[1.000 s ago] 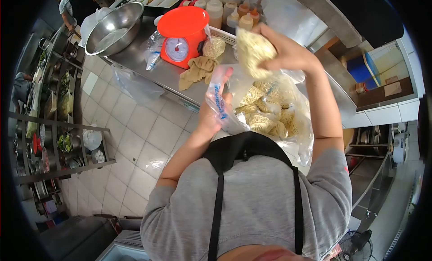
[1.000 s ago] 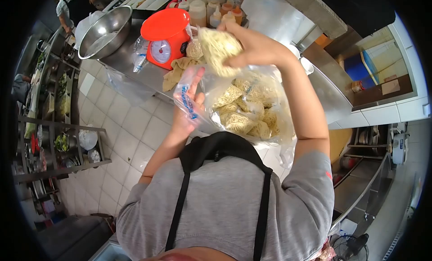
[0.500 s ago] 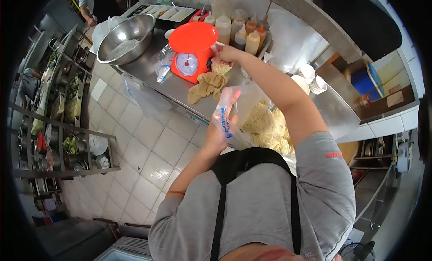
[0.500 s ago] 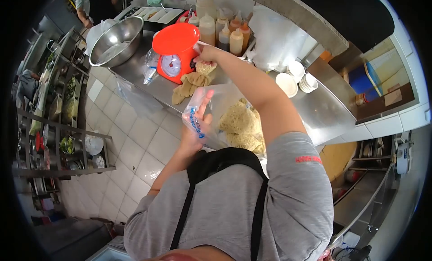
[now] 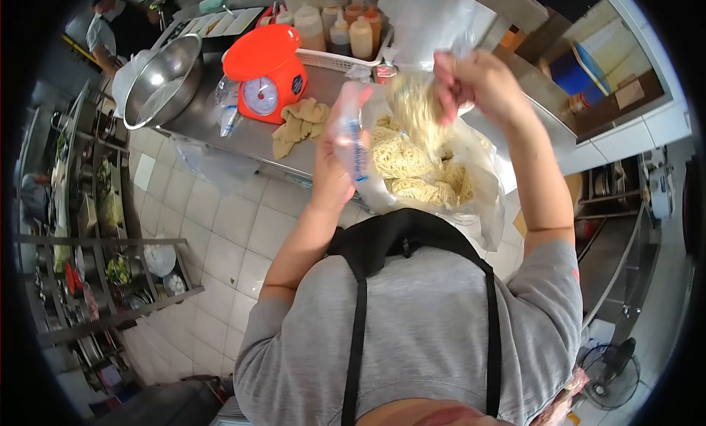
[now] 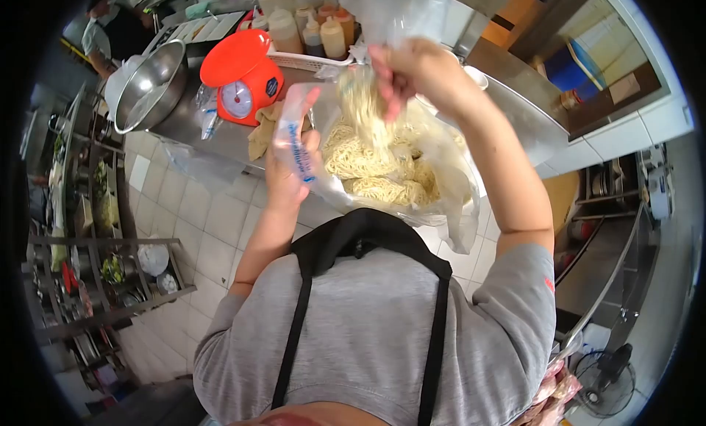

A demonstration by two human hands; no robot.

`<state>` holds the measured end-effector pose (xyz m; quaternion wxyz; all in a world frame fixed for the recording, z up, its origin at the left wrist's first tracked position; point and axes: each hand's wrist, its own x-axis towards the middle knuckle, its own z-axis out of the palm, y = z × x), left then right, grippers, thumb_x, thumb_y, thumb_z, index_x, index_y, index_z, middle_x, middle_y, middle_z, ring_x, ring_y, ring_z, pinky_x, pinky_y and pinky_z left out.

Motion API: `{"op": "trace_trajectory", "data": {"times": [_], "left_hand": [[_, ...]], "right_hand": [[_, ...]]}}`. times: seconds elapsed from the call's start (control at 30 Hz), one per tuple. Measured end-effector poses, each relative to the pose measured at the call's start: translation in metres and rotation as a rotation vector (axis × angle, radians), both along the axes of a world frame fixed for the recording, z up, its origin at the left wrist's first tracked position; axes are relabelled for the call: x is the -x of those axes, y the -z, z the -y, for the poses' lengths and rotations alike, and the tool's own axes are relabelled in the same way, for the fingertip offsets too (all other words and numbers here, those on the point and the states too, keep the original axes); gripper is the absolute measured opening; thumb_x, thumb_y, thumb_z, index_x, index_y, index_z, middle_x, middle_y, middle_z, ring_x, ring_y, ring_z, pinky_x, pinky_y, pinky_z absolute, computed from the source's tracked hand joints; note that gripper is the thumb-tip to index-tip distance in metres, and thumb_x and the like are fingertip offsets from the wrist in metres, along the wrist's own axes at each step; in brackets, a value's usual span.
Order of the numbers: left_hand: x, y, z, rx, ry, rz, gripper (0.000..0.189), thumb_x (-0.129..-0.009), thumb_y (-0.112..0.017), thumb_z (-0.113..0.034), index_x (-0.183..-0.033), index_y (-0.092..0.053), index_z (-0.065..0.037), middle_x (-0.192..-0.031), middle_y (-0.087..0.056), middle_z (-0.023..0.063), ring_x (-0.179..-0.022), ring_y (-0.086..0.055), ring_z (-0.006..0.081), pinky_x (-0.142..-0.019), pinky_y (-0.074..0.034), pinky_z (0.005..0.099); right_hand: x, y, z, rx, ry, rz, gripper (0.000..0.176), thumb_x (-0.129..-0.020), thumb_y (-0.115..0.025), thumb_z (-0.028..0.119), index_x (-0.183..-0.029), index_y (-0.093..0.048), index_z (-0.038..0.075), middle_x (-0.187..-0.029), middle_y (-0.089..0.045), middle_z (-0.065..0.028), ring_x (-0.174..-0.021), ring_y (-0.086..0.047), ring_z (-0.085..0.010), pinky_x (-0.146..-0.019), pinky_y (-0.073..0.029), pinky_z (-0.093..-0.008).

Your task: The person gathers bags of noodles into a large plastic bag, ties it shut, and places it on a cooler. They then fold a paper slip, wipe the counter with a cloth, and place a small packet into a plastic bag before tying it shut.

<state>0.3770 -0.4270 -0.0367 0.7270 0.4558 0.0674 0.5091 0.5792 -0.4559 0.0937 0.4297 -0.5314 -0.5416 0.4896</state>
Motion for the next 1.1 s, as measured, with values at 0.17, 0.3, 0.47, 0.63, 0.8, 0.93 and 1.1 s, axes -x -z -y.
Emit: {"op": "trace_trajectory", "data": {"times": [0.17, 0.3, 0.47, 0.63, 0.8, 0.93, 1.1], "left_hand": [[-0.041, -0.037, 0.018, -0.507, -0.143, -0.229, 0.067, -0.082, -0.067, -0.028, -0.136, -0.036, -0.004, -0.131, -0.048, 0.0101, -0.067, -0.045, -0.003, -0.06, -0.039, 0.0138], [-0.056, -0.064, 0.019, -0.493, -0.137, -0.23, 0.067, -0.081, -0.067, -0.03, -0.134, -0.038, -0.001, -0.128, -0.05, 0.0096, -0.062, -0.046, -0.003, -0.054, -0.038, 0.012], [-0.049, -0.088, -0.022, -0.104, 0.043, -0.032, 0.086, -0.082, -0.046, -0.062, -0.131, -0.033, 0.007, -0.119, -0.055, 0.0161, -0.043, -0.036, 0.0029, -0.038, -0.03, 0.0141], [-0.058, -0.125, -0.026, -0.171, 0.08, -0.114, 0.1, -0.079, -0.036, -0.073, -0.133, -0.023, 0.011, -0.12, -0.052, 0.0263, -0.04, -0.034, 0.003, -0.039, -0.031, 0.0128], [-0.122, -0.197, 0.073, -0.247, 0.148, -0.075, 0.059, -0.086, -0.062, -0.03, -0.133, -0.04, -0.001, -0.09, -0.059, -0.0044, -0.053, -0.047, -0.0031, -0.04, -0.033, 0.0121], [-0.143, -0.221, 0.064, -0.097, 0.231, -0.028, 0.031, -0.084, -0.061, -0.023, -0.101, -0.057, 0.003, -0.083, -0.063, 0.0115, -0.049, -0.055, 0.0062, -0.037, -0.043, 0.0193], [-0.085, -0.211, -0.005, -0.095, 0.366, 0.062, 0.043, -0.087, -0.053, -0.019, -0.118, -0.044, 0.01, -0.113, -0.052, 0.0297, -0.074, -0.067, 0.0219, -0.038, -0.05, 0.0184]], "right_hand": [[0.006, 0.084, 0.053, -0.017, 0.188, 0.029, 0.029, -0.09, -0.051, 0.024, -0.105, -0.057, 0.001, -0.083, -0.06, -0.0041, -0.089, -0.06, -0.0131, -0.076, -0.048, -0.0272], [0.005, 0.084, 0.065, -0.211, 0.07, 0.045, 0.043, -0.09, -0.05, 0.018, -0.129, -0.043, 0.002, -0.108, -0.053, -0.008, -0.094, -0.054, -0.0171, -0.083, -0.044, -0.0319], [-0.077, 0.076, 0.128, 0.131, -0.094, 0.512, 0.051, -0.083, -0.063, 0.038, -0.121, -0.054, 0.007, -0.109, -0.06, -0.0111, -0.102, -0.056, -0.0243, -0.088, -0.042, -0.0328], [-0.126, 0.02, 0.198, 0.33, -0.073, 1.556, 0.04, -0.064, -0.075, 0.028, -0.095, -0.065, 0.005, -0.088, -0.061, -0.0161, -0.092, -0.056, -0.0324, -0.081, -0.045, -0.041], [-0.134, -0.065, 0.163, -0.445, 0.065, 1.663, 0.007, -0.07, -0.059, 0.004, -0.076, -0.062, 0.004, -0.073, -0.06, -0.0111, -0.071, -0.055, -0.0311, -0.065, -0.044, -0.0411], [-0.083, -0.05, 0.126, -0.68, -0.05, 1.659, 0.014, -0.069, -0.057, -0.002, -0.081, -0.062, 0.002, -0.082, -0.063, -0.0126, -0.08, -0.061, -0.0292, -0.071, -0.05, -0.0371], [-0.253, -0.091, 0.156, -0.581, 0.373, 1.232, 0.015, -0.074, -0.058, -0.004, -0.088, -0.064, -0.001, -0.081, -0.066, -0.0044, -0.077, -0.063, -0.0142, -0.066, -0.051, -0.0289]]}}
